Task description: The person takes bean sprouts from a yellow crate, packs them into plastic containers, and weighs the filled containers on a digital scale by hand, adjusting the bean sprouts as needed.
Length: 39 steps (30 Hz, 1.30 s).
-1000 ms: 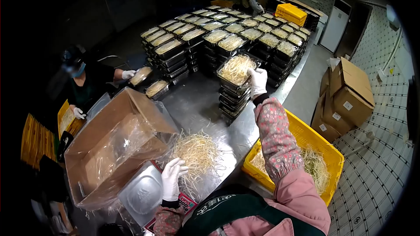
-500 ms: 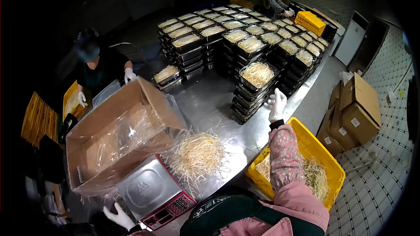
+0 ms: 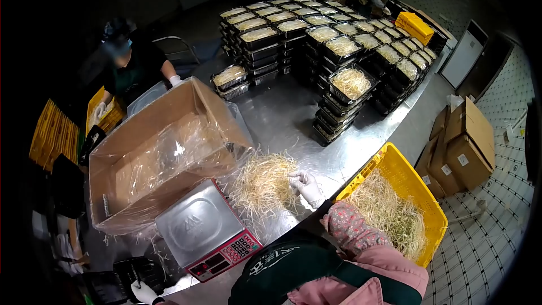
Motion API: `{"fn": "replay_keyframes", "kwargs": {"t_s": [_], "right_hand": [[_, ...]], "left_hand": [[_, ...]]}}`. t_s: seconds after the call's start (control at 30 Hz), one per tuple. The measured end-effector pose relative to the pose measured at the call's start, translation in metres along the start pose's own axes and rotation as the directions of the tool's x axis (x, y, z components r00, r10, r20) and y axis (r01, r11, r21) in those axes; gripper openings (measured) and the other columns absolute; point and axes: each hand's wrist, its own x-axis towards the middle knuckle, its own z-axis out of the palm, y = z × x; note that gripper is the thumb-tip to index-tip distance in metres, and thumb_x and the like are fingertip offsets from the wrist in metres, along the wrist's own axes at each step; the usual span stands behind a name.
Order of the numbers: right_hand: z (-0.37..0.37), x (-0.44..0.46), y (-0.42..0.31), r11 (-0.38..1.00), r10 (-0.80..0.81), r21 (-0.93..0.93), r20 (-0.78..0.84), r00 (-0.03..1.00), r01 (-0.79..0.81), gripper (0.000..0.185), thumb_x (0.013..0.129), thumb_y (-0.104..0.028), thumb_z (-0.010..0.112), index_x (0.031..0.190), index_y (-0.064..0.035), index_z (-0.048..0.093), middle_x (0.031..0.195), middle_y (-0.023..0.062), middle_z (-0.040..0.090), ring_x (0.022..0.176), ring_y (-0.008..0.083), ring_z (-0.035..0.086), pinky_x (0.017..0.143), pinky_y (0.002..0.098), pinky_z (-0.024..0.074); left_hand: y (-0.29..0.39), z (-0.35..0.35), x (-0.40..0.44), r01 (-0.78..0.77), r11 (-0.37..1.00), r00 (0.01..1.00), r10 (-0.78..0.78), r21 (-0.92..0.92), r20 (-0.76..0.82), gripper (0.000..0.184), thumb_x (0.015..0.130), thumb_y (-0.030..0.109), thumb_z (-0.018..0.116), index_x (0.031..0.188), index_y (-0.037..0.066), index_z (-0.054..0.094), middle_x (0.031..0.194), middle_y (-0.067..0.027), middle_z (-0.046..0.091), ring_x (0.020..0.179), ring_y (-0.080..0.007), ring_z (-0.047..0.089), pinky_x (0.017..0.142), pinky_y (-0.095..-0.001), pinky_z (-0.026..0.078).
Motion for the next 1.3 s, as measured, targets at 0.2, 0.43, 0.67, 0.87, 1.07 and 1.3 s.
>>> {"fn": "replay_keyframes", "kwargs": {"t_s": [0.2, 0.43, 0.67, 0.87, 1.07, 1.3], "right_hand": [[0.016, -0.024, 0.018, 1.0, -0.02, -0.01, -0.034, 0.999, 0.019, 0.02, 0.097, -0.008, 0.06, 0.116, -0.002, 0.061, 0.084, -0.0002, 0.061, 0.065, 0.0053, 0.053, 0.059, 0.0198, 0.0458], [0.022, -0.099, 0.032, 0.954, -0.119, -0.285, -0.064, 0.991, 0.096, 0.018, 0.098, -0.011, 0.061, 0.112, -0.0016, 0.065, 0.088, 0.0002, 0.066, 0.074, 0.0071, 0.059, 0.069, 0.0232, 0.0496], [-0.022, -0.237, 0.021, 0.814, -0.176, -0.58, -0.272, 0.946, -0.015, 0.022, 0.094, -0.022, 0.063, 0.111, -0.0089, 0.066, 0.094, 0.0128, 0.072, 0.085, 0.028, 0.069, 0.081, 0.037, 0.0547], [-0.115, -0.36, 0.009, 0.776, -0.366, -0.593, -0.701, 0.612, -0.216, 0.029, 0.09, -0.024, 0.069, 0.113, -0.0067, 0.067, 0.107, 0.011, 0.07, 0.1, 0.0243, 0.067, 0.09, 0.0345, 0.0525], [-0.313, -0.43, 0.0, 0.694, -0.453, -0.472, -0.873, 0.18, -0.543, 0.062, 0.085, -0.041, 0.072, 0.131, -0.0028, 0.057, 0.136, 0.017, 0.058, 0.127, 0.0326, 0.054, 0.107, 0.0391, 0.0417], [-0.497, -0.393, 0.028, 0.423, 0.192, -0.246, -0.916, 0.352, -0.872, 0.112, 0.077, -0.055, 0.077, 0.155, -0.0004, 0.018, 0.16, 0.0244, 0.024, 0.146, 0.0388, 0.029, 0.119, 0.0427, 0.0291]], "left_hand": [[0.152, -0.067, -0.041, -0.109, 0.932, 0.979, 0.04, -0.345, -0.202, 0.029, 0.089, 0.014, 0.073, 0.105, -0.009, 0.065, 0.098, -0.0167, 0.068, 0.092, -0.0244, 0.063, 0.092, -0.0335, 0.049], [0.386, -0.02, -0.169, -0.438, 0.354, 0.533, 0.842, -0.826, 0.079, 0.023, 0.089, 0.0, 0.062, 0.111, -0.003, 0.065, 0.1, -0.016, 0.068, 0.095, -0.0287, 0.064, 0.093, -0.0375, 0.047], [0.501, 0.091, -0.317, -0.491, -0.281, -0.245, 0.953, -0.825, -0.179, 0.027, 0.082, -0.001, 0.059, 0.104, 0.01, 0.07, 0.098, -0.0139, 0.069, 0.091, -0.034, 0.066, 0.082, -0.0417, 0.053], [0.539, 0.165, -0.329, -0.715, -0.274, -0.432, 0.897, -0.643, 0.099, 0.036, 0.075, 0.005, 0.071, 0.111, 0.004, 0.068, 0.11, -0.0165, 0.068, 0.102, -0.0354, 0.064, 0.091, -0.0442, 0.05], [0.559, 0.049, -0.441, -0.204, 0.035, -0.378, 0.919, -0.978, 0.112, 0.046, 0.088, 0.005, 0.068, 0.132, -0.002, 0.057, 0.131, -0.0147, 0.061, 0.121, -0.0264, 0.058, 0.105, -0.0365, 0.043], [0.506, 0.004, -0.686, -0.004, 0.543, -0.853, 0.437, -0.84, 0.286, 0.063, 0.096, 0.016, 0.066, 0.15, 0.001, 0.036, 0.14, -0.0159, 0.054, 0.117, -0.0195, 0.058, 0.102, -0.0323, 0.046]]}}
